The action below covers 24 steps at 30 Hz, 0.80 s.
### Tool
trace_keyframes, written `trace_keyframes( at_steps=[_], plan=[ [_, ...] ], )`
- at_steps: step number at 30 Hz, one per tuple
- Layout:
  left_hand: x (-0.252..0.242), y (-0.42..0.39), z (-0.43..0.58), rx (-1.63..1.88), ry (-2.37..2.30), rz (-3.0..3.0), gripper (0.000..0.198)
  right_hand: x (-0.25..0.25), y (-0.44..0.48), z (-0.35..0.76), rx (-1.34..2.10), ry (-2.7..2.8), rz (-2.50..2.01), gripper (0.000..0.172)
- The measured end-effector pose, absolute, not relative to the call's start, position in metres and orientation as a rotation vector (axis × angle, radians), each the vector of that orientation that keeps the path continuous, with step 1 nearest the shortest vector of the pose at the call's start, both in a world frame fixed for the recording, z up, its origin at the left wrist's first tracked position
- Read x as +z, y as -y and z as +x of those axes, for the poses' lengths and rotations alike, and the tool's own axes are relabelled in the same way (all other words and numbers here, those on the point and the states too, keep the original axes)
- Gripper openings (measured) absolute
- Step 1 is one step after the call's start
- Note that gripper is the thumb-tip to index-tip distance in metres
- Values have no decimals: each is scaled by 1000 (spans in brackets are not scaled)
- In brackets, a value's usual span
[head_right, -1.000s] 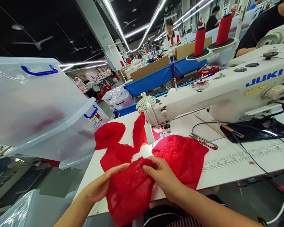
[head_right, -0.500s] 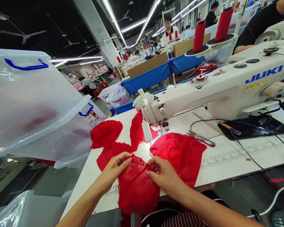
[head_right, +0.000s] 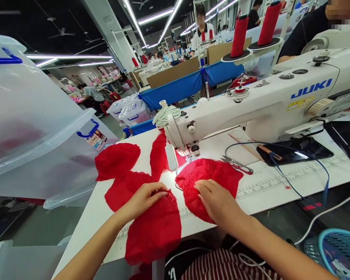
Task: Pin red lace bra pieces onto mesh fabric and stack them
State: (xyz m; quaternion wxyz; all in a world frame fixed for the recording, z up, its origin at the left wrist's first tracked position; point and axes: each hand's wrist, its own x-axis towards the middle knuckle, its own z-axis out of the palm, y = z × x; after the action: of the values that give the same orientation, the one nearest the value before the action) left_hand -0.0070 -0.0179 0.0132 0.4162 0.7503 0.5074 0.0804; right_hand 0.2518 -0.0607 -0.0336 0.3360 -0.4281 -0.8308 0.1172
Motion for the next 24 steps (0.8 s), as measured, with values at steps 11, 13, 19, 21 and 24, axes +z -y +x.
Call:
trace_keyframes(
  at_steps=[11,13,19,21,24],
  plan=[
    [1,-4,4,100,-1236,2061,25,-46,67,252,284,2257,-1241,33],
    [2,-5,4,87,-1235,2075,24,-47,67,252,282,2254,-1238,33],
    [7,-7,8,30,-1244,2166,22,-49,67,252,270,2224,-1230,34],
    [8,-7,8,4,-1258,2208,20,-51,68,252,270,2219,-1230,34],
    [10,-7,8,-43,-1290,2274,16,-49,69,253,278,2223,-1233,33]
  ],
)
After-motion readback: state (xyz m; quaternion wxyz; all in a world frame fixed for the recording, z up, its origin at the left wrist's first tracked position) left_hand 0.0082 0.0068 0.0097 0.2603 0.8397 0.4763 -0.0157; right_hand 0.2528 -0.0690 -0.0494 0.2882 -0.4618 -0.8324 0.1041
